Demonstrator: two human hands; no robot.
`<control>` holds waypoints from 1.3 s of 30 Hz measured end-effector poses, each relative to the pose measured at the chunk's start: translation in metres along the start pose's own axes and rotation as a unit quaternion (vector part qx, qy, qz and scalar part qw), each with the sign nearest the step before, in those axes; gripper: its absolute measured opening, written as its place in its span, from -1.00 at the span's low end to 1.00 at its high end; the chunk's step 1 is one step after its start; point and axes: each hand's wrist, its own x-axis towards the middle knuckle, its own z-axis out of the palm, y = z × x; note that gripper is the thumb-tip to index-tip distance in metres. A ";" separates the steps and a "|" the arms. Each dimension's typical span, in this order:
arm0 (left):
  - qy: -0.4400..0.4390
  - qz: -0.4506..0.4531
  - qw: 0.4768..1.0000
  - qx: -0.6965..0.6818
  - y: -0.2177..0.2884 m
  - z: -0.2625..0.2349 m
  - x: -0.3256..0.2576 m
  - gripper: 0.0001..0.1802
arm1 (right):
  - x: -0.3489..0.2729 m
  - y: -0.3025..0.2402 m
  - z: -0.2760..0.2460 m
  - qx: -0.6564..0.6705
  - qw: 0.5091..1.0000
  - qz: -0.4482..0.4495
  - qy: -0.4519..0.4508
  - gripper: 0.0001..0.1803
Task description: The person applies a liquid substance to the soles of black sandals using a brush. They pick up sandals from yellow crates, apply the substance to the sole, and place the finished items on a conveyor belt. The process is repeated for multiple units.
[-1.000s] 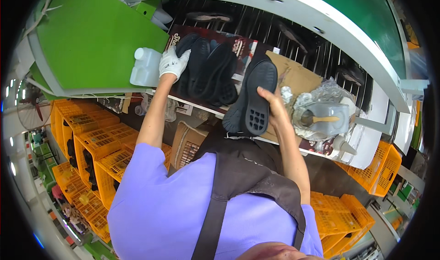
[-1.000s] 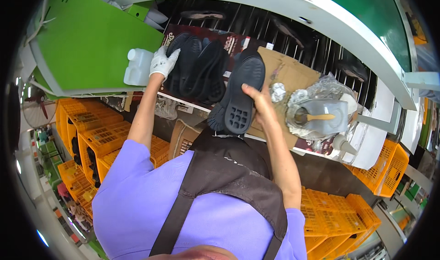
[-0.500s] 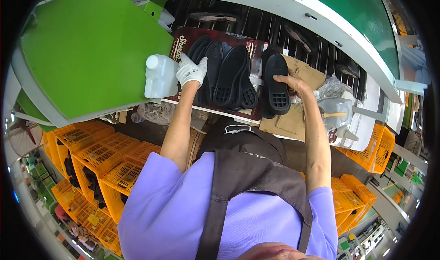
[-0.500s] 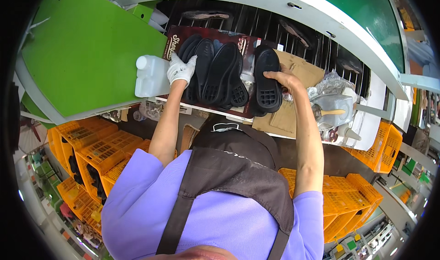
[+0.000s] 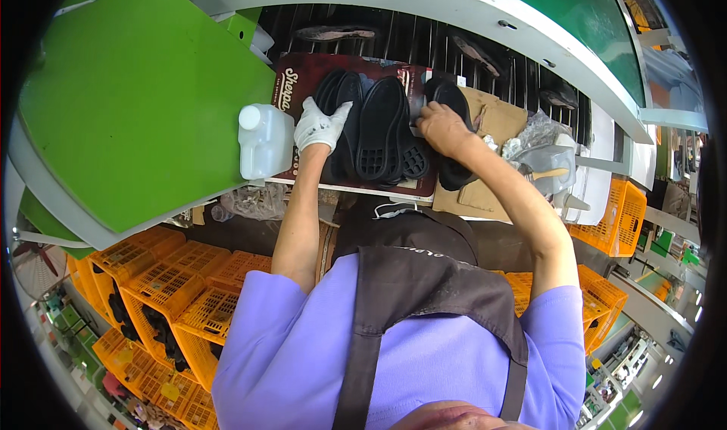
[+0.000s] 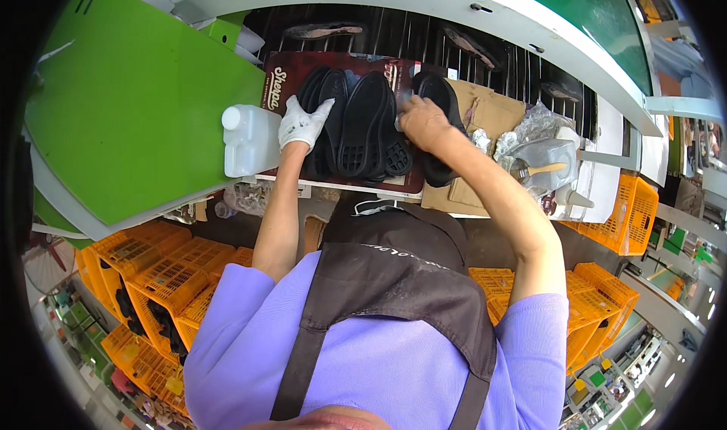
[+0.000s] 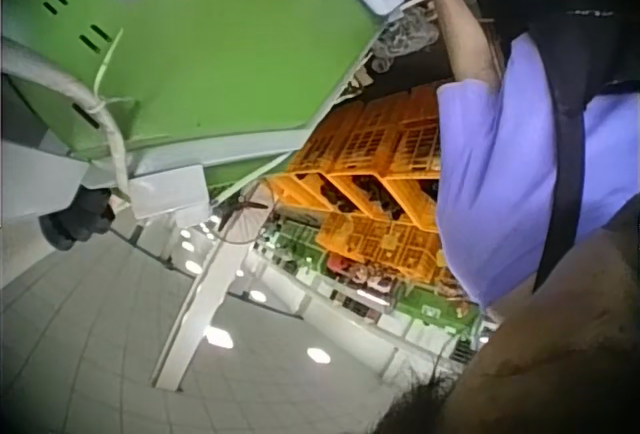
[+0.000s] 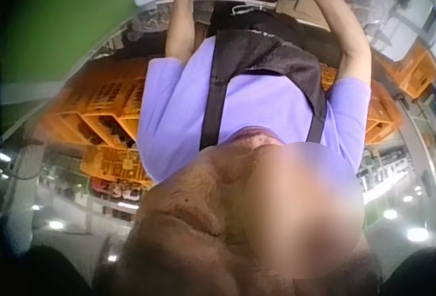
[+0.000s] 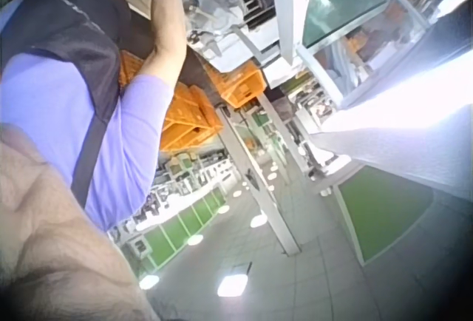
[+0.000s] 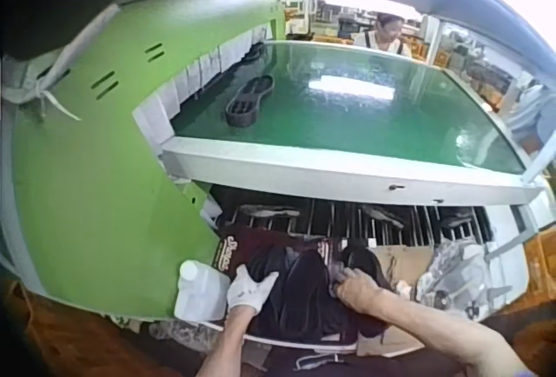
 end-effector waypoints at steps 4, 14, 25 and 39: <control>-0.013 0.004 1.000 0.009 -0.001 -0.002 0.001 0.10 | 0.017 -0.020 0.001 0.042 0.995 0.069 -0.051 -0.78; -0.014 -0.014 1.000 -0.015 -0.007 -0.002 0.017 0.12 | 0.041 -0.043 0.015 0.670 0.556 0.491 0.031 -0.15; -0.006 0.021 1.000 -0.003 -0.006 0.005 0.009 0.08 | 0.028 -0.043 -0.010 0.749 0.538 0.381 -0.067 0.25; 0.206 0.141 0.968 -0.022 0.004 -0.029 -0.076 -0.26 | -0.001 -0.084 -0.005 0.704 0.615 0.344 0.086 -0.04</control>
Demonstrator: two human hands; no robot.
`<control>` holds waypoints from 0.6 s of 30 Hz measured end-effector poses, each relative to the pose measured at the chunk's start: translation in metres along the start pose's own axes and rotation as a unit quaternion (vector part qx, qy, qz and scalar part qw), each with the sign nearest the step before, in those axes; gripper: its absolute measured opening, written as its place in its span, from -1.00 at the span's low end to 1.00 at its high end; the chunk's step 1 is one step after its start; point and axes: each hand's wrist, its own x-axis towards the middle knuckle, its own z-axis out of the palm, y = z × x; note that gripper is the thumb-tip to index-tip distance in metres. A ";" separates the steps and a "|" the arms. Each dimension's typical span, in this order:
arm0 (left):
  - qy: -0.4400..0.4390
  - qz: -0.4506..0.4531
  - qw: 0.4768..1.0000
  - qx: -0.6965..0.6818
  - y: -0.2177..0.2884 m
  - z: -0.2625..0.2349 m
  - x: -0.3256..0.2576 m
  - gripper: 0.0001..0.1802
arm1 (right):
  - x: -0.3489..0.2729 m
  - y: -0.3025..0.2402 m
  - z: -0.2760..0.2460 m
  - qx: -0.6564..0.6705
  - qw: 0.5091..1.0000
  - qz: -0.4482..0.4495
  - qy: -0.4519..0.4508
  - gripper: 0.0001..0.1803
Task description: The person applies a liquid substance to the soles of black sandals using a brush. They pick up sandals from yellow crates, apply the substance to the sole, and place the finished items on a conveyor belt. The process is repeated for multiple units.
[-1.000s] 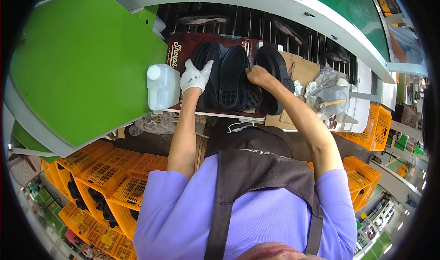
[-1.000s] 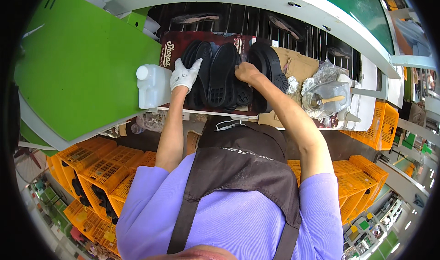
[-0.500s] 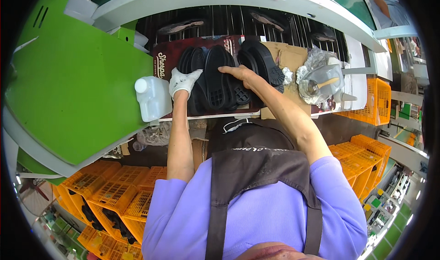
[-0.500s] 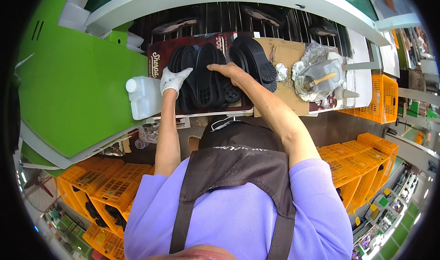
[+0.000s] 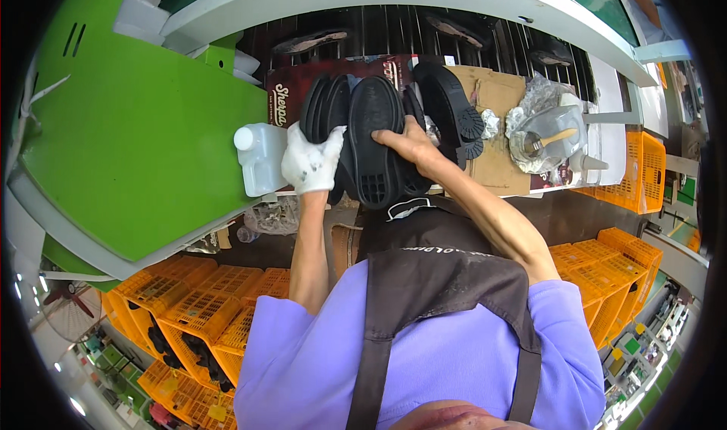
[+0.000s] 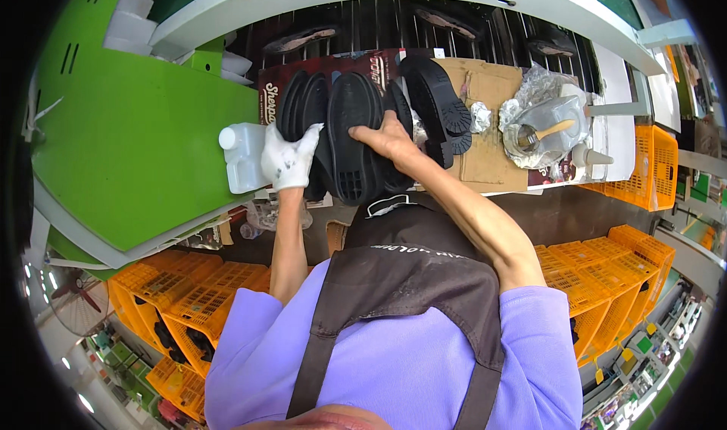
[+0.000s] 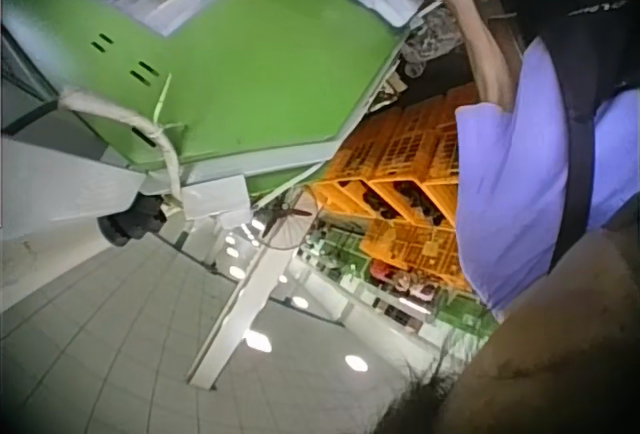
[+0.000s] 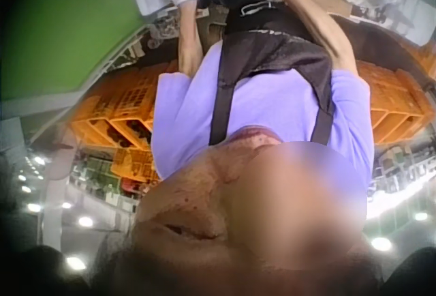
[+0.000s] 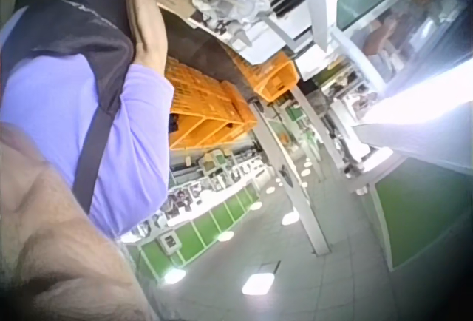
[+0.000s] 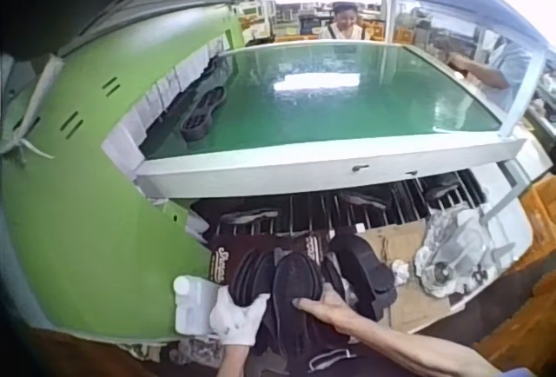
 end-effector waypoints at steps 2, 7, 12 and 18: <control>0.048 0.040 0.997 -0.041 0.011 -0.021 -0.011 -0.29 | -0.021 -0.001 0.000 -0.002 0.998 -0.058 0.021 -0.06; 0.175 0.193 0.953 -0.154 0.046 -0.075 -0.039 -0.23 | -0.081 -0.027 -0.008 -0.001 0.981 -0.190 0.038 -0.11; 0.238 0.248 0.930 -0.128 0.095 -0.113 -0.092 -0.24 | -0.145 -0.042 -0.055 0.045 0.931 -0.356 0.062 -0.13; 0.171 0.354 0.818 -0.420 0.181 -0.091 -0.171 -0.28 | -0.231 0.001 -0.160 0.046 0.843 -0.502 0.190 -0.05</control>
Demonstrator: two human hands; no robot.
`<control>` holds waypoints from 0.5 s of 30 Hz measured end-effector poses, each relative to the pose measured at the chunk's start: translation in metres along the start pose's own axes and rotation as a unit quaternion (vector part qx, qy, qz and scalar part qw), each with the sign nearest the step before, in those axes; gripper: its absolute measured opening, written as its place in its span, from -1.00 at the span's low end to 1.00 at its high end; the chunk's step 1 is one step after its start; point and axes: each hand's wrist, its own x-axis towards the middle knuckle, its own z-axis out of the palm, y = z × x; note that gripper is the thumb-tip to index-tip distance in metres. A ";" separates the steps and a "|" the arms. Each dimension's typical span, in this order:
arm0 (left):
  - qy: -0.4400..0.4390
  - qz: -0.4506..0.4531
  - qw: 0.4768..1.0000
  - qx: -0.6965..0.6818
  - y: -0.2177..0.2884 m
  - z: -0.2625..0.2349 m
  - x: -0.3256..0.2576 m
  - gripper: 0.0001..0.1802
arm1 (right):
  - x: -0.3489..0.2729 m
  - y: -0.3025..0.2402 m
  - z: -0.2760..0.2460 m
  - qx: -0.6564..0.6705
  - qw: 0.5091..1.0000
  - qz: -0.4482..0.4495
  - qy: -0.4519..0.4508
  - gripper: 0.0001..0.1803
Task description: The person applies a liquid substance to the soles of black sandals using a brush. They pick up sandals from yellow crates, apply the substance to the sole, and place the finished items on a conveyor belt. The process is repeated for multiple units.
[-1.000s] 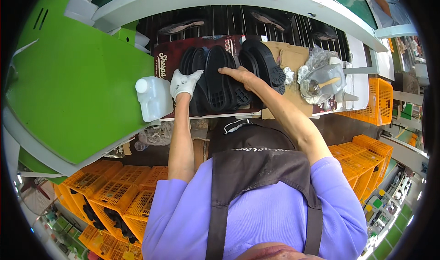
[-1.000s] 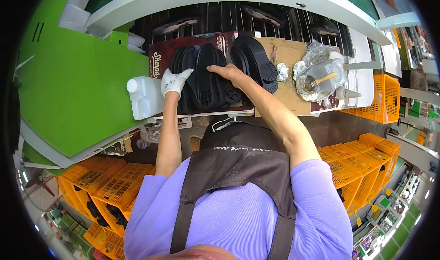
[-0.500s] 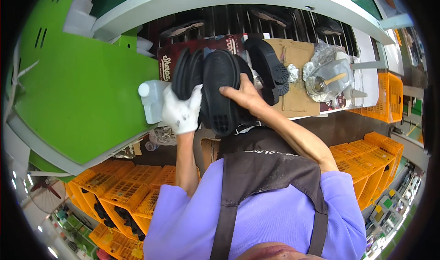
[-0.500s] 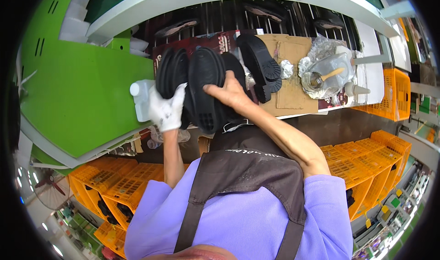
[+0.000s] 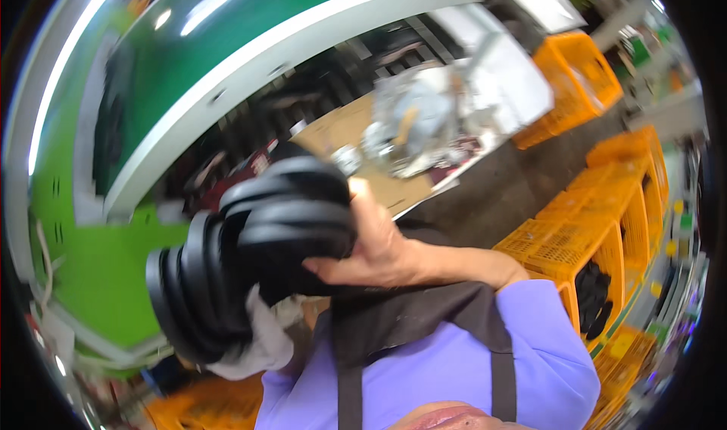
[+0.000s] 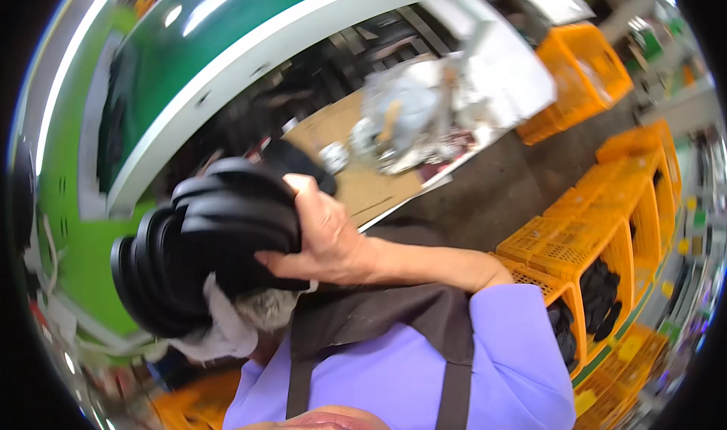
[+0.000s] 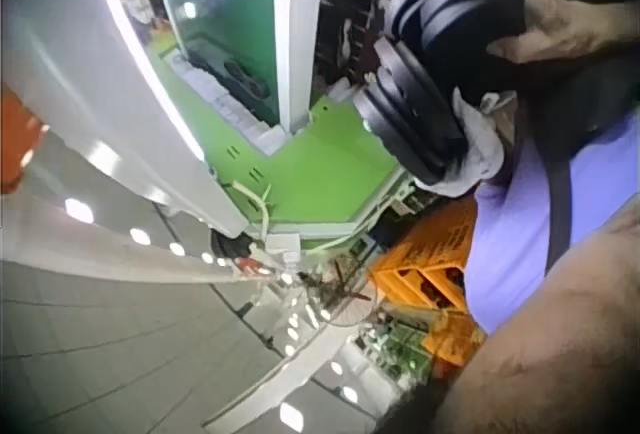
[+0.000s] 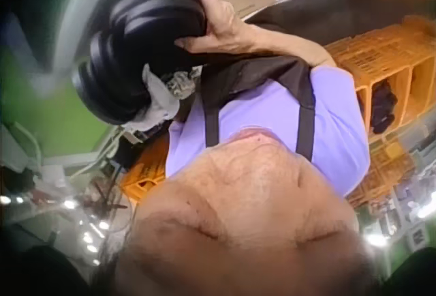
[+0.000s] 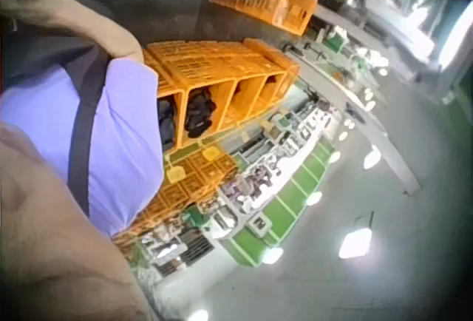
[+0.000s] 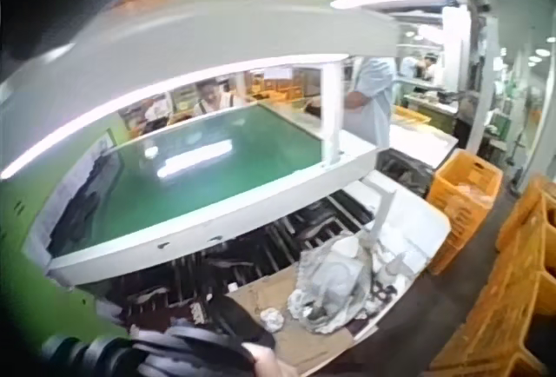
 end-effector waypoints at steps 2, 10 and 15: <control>-0.024 0.020 0.999 0.009 0.034 0.039 -0.022 -0.29 | -0.022 -0.011 -0.056 -0.054 0.994 -0.045 0.081 -0.06; -0.164 0.191 0.966 -0.059 0.166 0.211 -0.111 -0.36 | -0.157 -0.050 -0.260 -0.117 0.920 0.107 0.359 -0.16; -0.353 0.123 0.913 -0.161 0.241 0.305 -0.191 -0.36 | -0.236 -0.054 -0.343 -0.159 0.816 0.218 0.511 -0.17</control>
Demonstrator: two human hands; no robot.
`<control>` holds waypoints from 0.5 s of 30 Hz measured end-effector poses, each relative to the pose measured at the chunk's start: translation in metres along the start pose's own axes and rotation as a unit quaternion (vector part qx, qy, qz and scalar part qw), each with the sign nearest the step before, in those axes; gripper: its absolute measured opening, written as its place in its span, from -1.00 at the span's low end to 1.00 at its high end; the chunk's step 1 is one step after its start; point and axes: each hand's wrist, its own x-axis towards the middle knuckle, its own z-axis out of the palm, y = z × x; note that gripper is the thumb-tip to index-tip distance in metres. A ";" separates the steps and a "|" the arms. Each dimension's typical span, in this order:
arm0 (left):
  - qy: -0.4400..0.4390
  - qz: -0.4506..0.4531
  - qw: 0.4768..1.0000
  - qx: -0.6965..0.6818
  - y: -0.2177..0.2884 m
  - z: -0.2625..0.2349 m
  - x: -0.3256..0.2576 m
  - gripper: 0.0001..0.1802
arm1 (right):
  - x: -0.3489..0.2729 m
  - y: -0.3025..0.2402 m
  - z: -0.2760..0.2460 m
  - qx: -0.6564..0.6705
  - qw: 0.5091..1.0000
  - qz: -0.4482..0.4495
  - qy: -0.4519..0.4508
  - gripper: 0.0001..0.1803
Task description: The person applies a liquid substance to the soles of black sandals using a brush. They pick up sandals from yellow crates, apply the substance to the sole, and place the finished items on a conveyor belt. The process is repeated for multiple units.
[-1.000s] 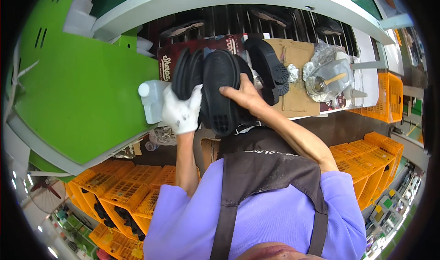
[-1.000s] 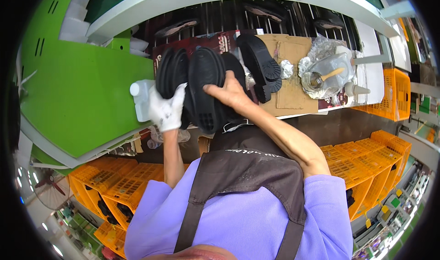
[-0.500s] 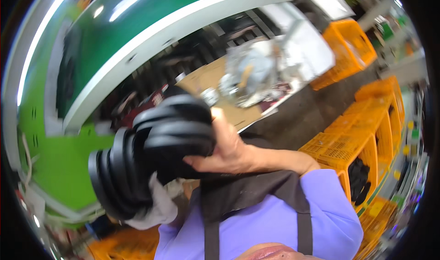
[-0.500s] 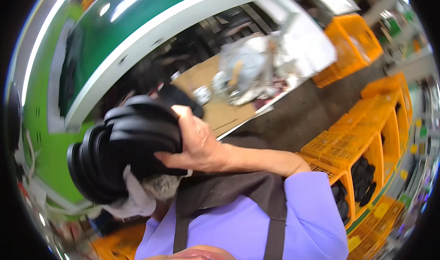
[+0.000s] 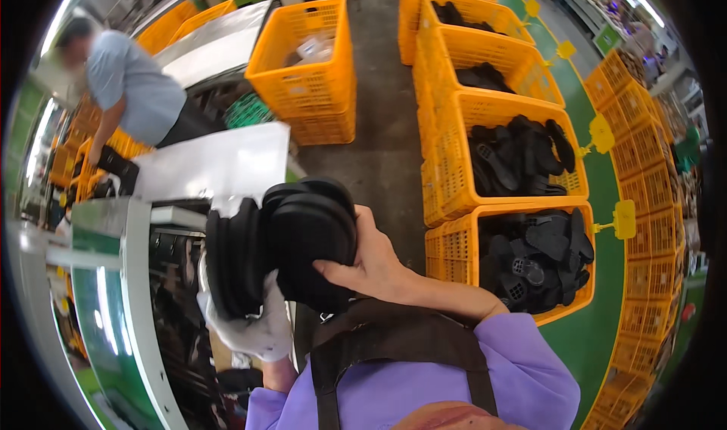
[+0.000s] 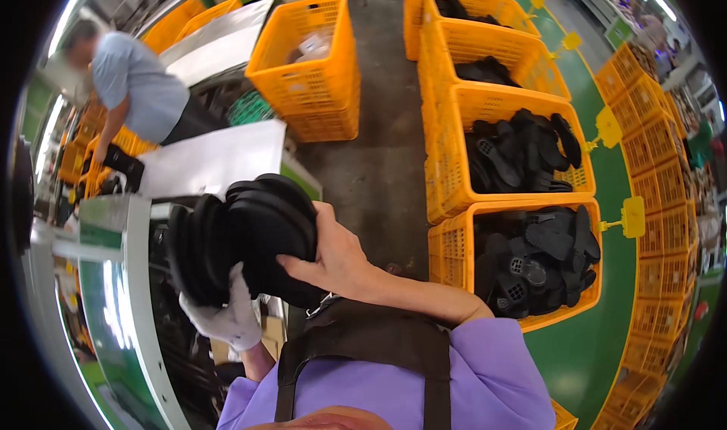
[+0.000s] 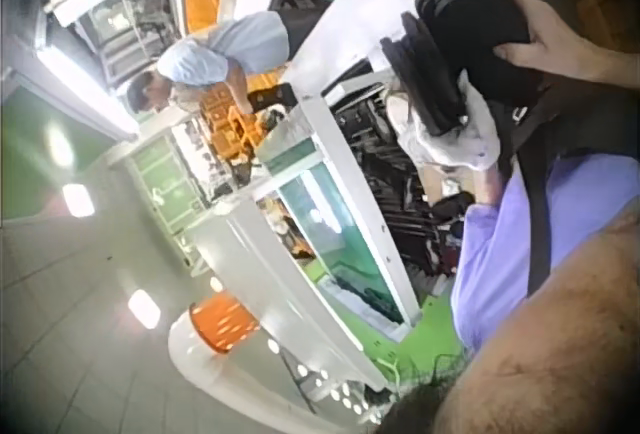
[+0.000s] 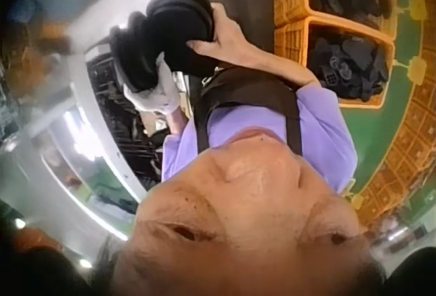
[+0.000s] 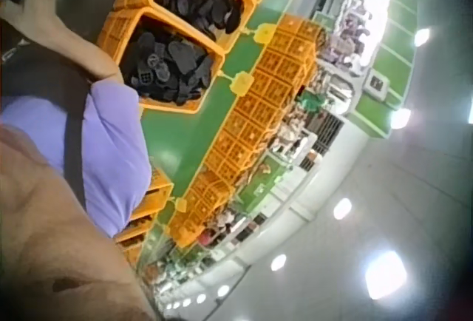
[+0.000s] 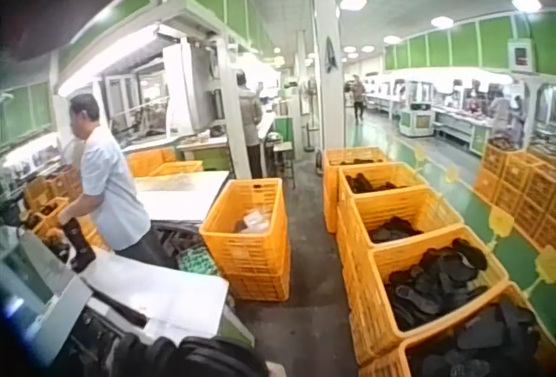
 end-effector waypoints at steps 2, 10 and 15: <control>-0.048 -0.009 0.991 -0.126 0.010 0.049 0.010 -0.28 | 0.018 0.015 -0.026 -0.021 0.998 0.043 0.037 -0.17; -0.163 -0.069 0.966 -0.187 0.020 0.201 0.046 -0.40 | 0.128 0.079 -0.086 -0.062 0.989 0.096 0.095 -0.20; -0.205 -0.092 0.963 -0.152 -0.003 0.301 0.100 -0.50 | 0.236 0.105 -0.100 -0.093 0.989 0.049 0.106 -0.17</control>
